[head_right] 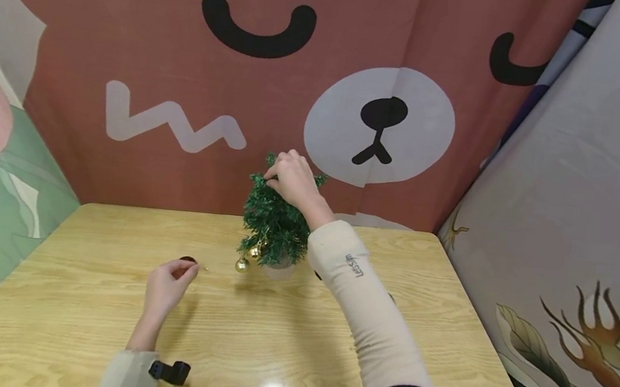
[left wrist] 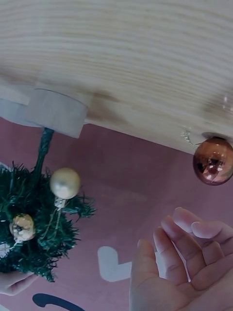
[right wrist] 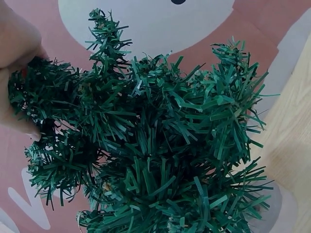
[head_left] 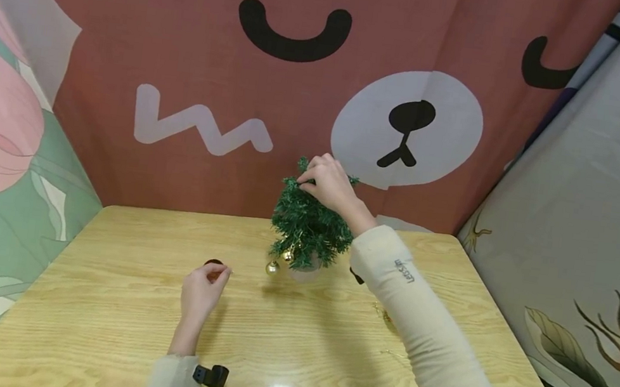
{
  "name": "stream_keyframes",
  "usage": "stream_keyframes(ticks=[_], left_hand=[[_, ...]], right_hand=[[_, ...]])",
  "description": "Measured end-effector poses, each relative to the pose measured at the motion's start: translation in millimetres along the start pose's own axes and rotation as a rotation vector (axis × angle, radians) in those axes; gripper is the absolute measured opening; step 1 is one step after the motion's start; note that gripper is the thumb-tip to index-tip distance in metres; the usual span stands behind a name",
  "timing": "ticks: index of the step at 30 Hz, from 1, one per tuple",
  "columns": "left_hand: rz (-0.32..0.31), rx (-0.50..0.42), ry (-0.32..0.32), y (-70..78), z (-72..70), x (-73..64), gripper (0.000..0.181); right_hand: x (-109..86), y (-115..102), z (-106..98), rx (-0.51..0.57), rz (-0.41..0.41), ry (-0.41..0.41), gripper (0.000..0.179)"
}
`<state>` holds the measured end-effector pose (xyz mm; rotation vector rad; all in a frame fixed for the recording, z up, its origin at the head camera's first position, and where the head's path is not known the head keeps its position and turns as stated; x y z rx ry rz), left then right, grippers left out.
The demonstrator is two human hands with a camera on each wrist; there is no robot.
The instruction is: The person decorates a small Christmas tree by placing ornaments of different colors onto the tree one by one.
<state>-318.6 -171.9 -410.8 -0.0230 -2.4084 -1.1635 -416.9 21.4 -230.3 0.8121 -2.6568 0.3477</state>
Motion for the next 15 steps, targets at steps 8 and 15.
stream_keyframes(ticks=[8, 15], left_hand=[[-0.028, 0.001, 0.013, -14.7, -5.8, 3.7, 0.016], [-0.039, -0.022, -0.003, -19.1, -7.4, 4.0, 0.016]], right_hand=[[0.2, -3.4, 2.2, -0.005, -0.002, 0.000, 0.016], [1.6, -6.0, 3.6, 0.003, -0.006, 0.003, 0.016]])
Point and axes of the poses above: each hand's wrist, its own x-axis towards the middle knuckle, its own z-axis out of the palm, y = z × x, the point moved 10 cm from there along x, towards the middle knuckle, and after that the axes turned 8 degrees about z, right-handed, at the moved point
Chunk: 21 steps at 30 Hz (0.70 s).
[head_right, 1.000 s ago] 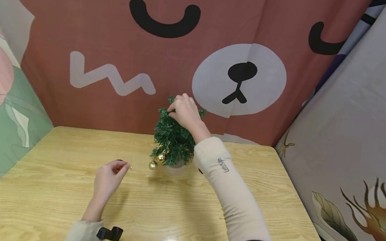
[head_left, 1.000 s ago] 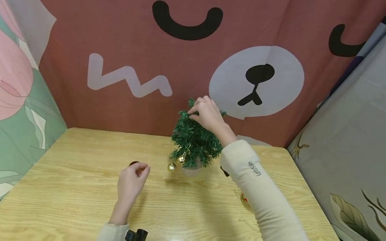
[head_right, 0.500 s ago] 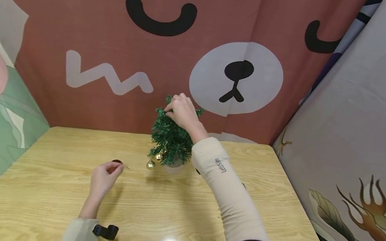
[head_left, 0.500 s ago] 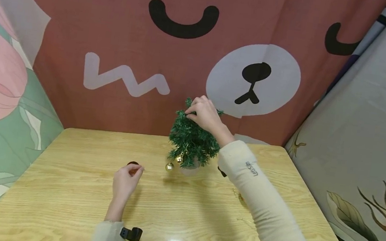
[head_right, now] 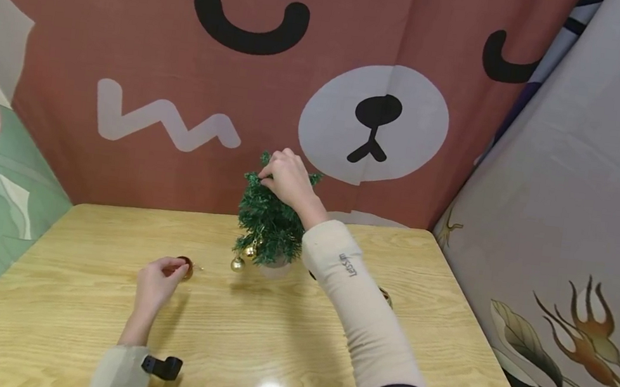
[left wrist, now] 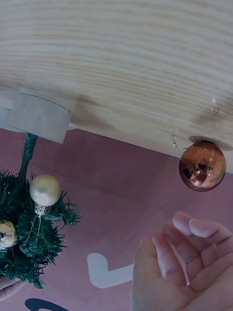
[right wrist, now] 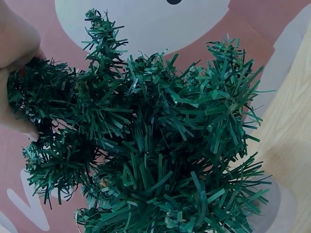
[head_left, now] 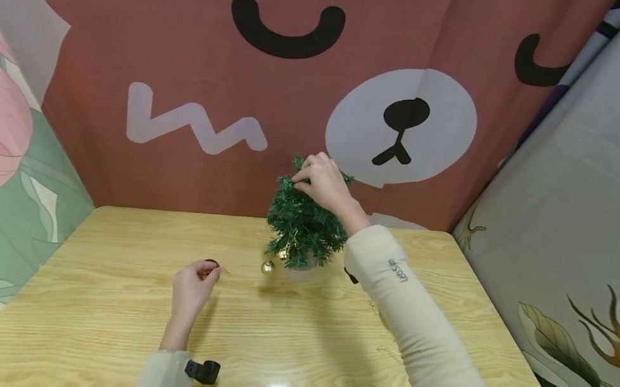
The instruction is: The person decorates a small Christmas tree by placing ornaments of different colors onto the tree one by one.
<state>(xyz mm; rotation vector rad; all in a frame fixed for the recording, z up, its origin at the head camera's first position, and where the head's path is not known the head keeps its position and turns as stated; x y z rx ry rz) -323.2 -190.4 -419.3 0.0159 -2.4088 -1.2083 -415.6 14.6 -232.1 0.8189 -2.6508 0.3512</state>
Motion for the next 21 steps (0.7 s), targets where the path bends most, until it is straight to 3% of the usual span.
stream_keyframes(ticks=[7, 21], left_hand=[[0.043, -0.028, 0.029, 2.2, -5.0, 3.2, 0.012], [0.067, -0.024, 0.079, -12.2, -13.8, 7.4, 0.013]], right_hand=[[-0.2, -1.4, -0.3, -0.001, 0.002, 0.003, 0.016], [-1.9, -1.5, -1.2, 0.009, -0.005, 0.009, 0.016]])
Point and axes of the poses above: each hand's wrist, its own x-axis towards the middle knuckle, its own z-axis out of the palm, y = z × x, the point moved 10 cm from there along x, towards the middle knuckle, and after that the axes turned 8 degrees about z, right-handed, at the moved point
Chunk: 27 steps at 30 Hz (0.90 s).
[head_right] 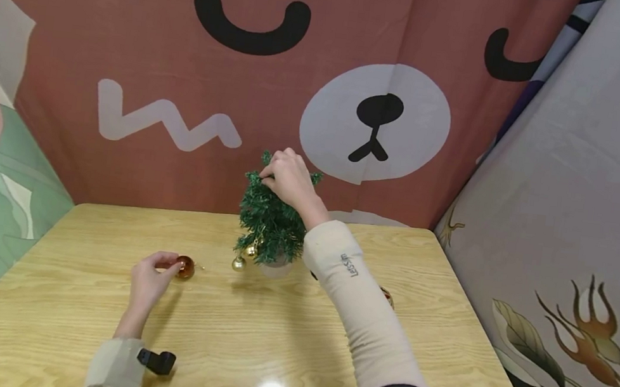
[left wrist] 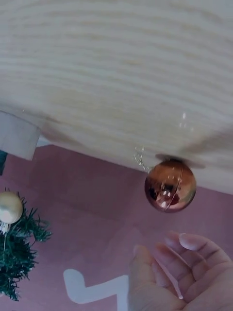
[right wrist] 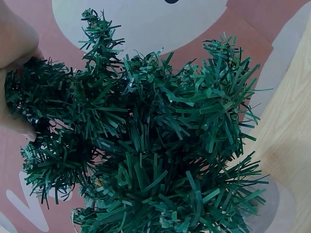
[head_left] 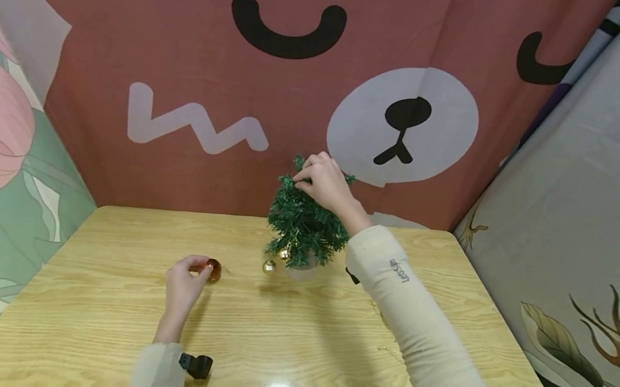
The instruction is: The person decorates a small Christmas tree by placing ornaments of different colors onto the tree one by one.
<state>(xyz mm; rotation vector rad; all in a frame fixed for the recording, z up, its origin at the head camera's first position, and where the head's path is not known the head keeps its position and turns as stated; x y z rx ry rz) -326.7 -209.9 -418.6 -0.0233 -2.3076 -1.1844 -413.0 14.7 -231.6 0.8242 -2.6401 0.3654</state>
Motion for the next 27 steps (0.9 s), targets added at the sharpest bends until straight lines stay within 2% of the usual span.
stream_keyframes(ticks=[5, 12, 17, 27], left_hand=[[-0.046, 0.022, 0.009, -9.0, 1.1, -1.7, 0.019], [-0.168, 0.065, -0.077, -23.5, 10.1, -2.9, 0.029], [-0.228, 0.076, -0.110, -30.1, 14.4, -2.8, 0.037], [-0.237, 0.067, -0.090, -34.3, 19.8, -2.1, 0.050]], right_hand=[[-0.4, 0.9, -0.8, 0.002, 0.000, 0.007, 0.015], [-0.2, 1.2, -0.9, -0.008, -0.011, 0.016, 0.015], [-0.2, 1.8, 0.2, -0.005, -0.008, 0.013, 0.016], [-0.3, 3.0, -0.4, 0.000, -0.002, 0.020, 0.015]])
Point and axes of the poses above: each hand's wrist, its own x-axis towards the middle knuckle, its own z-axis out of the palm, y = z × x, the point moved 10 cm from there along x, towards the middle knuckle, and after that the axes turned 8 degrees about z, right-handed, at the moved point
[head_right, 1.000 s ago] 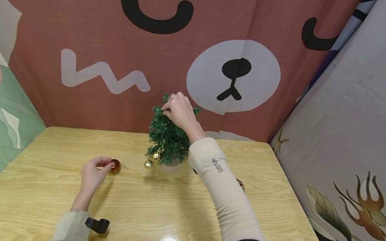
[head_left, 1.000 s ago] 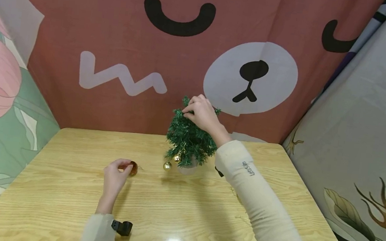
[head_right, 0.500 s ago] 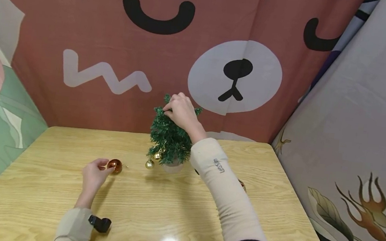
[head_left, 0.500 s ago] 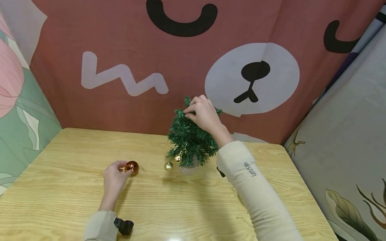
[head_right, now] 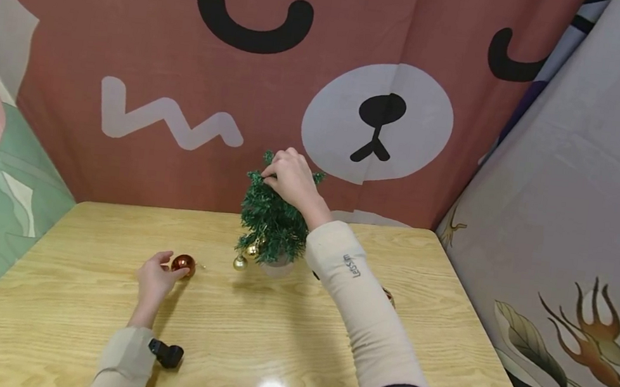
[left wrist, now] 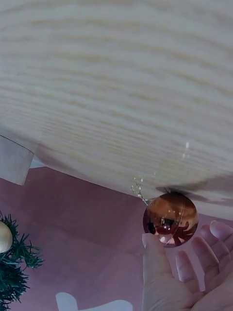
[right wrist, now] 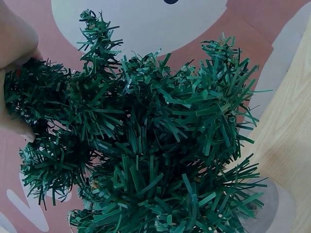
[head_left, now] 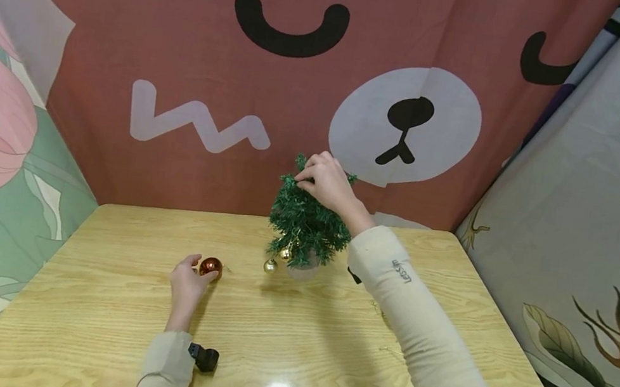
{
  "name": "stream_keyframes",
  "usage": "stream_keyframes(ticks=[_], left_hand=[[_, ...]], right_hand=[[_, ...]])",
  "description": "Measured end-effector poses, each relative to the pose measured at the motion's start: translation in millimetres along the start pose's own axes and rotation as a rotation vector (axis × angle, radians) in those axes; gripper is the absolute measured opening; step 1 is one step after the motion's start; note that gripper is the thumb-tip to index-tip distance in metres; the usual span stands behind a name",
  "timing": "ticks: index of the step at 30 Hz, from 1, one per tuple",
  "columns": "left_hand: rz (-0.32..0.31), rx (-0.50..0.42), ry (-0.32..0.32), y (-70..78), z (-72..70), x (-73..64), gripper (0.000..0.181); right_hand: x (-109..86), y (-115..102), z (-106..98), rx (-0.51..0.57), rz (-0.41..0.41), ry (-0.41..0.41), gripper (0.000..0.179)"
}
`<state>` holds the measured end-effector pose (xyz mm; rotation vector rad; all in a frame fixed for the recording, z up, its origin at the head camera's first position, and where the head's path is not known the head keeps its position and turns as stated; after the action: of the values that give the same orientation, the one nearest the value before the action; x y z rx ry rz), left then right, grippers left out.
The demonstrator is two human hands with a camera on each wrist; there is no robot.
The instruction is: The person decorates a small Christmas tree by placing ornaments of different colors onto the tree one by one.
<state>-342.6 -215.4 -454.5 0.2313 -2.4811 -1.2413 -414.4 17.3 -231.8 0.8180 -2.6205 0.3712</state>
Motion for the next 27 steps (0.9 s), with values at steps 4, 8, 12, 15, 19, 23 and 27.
stream_keyframes(ticks=[4, 8, 12, 15, 19, 23, 27], left_hand=[[-0.013, -0.022, 0.009, -3.2, 1.7, 0.0, 0.050], [-0.029, -0.053, 0.003, -5.6, 4.6, -0.9, 0.049], [-0.033, -0.054, 0.006, -7.8, 6.6, -1.6, 0.046], [-0.028, -0.047, 0.016, -8.7, 7.2, -2.1, 0.045], [-0.031, -0.048, 0.019, -10.2, 9.0, -1.9, 0.046], [-0.041, -0.045, 0.011, -11.6, 11.3, -1.2, 0.046], [-0.053, -0.061, 0.014, -13.7, 12.5, -1.4, 0.046]], right_hand=[[0.0, 1.4, 0.5, -0.003, 0.005, -0.004, 0.015], [-1.0, 2.9, 0.9, -0.003, 0.009, -0.009, 0.016], [-1.8, 3.9, 0.9, -0.002, 0.009, -0.011, 0.016], [-2.1, 4.7, 0.9, 0.000, 0.009, -0.011, 0.016], [-1.9, 5.4, 1.0, -0.002, 0.011, -0.013, 0.016], [-1.8, 6.2, 1.4, -0.004, 0.017, -0.019, 0.016], [-2.1, 6.5, 1.0, 0.000, 0.020, -0.019, 0.016]])
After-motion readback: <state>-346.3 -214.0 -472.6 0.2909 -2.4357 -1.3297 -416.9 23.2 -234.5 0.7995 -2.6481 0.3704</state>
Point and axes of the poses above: each hand's wrist, its own x-axis towards the middle knuckle, its own z-axis out of the palm, y = z × x, the point moved 10 cm from there along x, towards the middle knuckle, and after that the axes turned 8 degrees about z, right-handed, at the moved point
